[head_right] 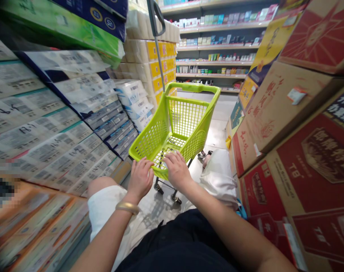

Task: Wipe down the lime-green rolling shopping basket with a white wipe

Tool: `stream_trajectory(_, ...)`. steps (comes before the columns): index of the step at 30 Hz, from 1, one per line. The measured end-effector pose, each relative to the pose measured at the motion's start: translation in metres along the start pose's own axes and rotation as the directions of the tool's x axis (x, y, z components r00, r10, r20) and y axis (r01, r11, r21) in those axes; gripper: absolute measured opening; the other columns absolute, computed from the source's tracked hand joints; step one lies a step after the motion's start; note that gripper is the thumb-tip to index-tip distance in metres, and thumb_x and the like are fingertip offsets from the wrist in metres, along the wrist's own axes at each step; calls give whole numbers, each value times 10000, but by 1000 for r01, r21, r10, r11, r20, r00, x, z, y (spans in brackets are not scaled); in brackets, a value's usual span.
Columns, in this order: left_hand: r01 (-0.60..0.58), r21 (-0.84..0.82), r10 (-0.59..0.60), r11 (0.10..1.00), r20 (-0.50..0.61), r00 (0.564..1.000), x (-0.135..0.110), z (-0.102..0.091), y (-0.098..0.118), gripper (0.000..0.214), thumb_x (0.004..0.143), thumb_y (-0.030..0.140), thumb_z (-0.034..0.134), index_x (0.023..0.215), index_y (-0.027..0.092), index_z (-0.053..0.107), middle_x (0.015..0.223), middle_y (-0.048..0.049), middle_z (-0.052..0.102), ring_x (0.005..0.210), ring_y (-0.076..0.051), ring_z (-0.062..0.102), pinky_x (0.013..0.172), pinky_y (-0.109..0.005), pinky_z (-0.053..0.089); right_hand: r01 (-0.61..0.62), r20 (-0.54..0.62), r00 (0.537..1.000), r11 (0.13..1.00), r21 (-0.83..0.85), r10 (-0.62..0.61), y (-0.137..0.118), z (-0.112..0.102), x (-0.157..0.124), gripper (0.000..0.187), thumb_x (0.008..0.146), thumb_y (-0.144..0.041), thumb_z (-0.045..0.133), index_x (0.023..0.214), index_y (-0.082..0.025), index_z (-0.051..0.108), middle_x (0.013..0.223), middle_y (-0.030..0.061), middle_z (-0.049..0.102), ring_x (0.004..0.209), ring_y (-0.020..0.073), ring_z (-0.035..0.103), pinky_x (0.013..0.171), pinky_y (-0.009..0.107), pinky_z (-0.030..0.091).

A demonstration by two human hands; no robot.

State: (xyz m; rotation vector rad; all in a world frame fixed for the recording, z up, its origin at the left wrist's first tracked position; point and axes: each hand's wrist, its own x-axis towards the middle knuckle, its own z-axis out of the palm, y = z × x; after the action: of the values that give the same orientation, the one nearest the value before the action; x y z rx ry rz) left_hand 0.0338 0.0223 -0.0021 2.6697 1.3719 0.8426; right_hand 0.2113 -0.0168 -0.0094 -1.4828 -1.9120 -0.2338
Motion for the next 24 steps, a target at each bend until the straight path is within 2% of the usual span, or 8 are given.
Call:
stream_trajectory(2,5,7,-5,1000,-11,1000,0,2,9,261,890,159,421,1065,204,610,1153,-106,652,1292,-305,498,1159,-605,274,8,7,1000,1000,-6,-8,-9,4,-4,358,866,-32,515,1155,-195,648,1180,93,665,1222,224,539,1178,472,294)
stream_trajectory(5,-76,-60,76,995,9,997,1,1,19,271,885,153,426,1103,192,582,1157,-108,649,1207,-265,556,1149,-527,333,42,46,998,999,-12,-42,-16,4,-8,341,894,-81,528,1197,-205,621,1208,90,653,1247,225,519,1200,490,250)
stream_trajectory(9,-134,-76,138,988,50,989,1,-4,21,202,898,229,477,1073,205,576,1054,-85,651,1047,-244,590,1085,-458,403,91,89,992,996,-15,-89,0,-5,0,269,902,-88,527,1102,-226,642,1175,57,667,1205,201,548,1229,492,167)
stream_trajectory(12,-155,-26,156,988,59,986,0,-5,17,230,879,382,575,1015,196,586,978,-91,639,998,-269,578,1024,-455,432,22,67,998,999,-45,-19,20,-11,10,326,879,-21,471,1074,-214,645,1172,64,661,1216,192,543,1233,491,142)
stream_trajectory(15,-139,35,138,990,23,990,-2,-2,13,255,889,441,573,954,194,582,922,-91,631,956,-271,573,985,-449,444,-50,48,997,998,-49,53,24,-8,15,372,853,0,453,1106,-198,641,1184,86,643,1241,206,518,1224,494,167)
stream_trajectory(19,-106,123,110,987,-28,994,-4,-1,1,227,887,425,561,883,198,570,873,-92,618,900,-274,562,954,-449,453,-19,58,998,1000,4,18,-1,6,12,347,848,-73,532,1164,-185,622,1238,113,608,1281,245,467,1205,483,217)
stream_trajectory(24,-61,169,75,984,-79,994,-9,-8,-13,177,837,385,584,798,214,562,813,-75,591,871,-273,556,977,-479,431,74,74,994,996,58,-79,-35,18,11,349,884,-108,540,1212,-210,605,1241,100,609,1248,227,481,1212,468,195)
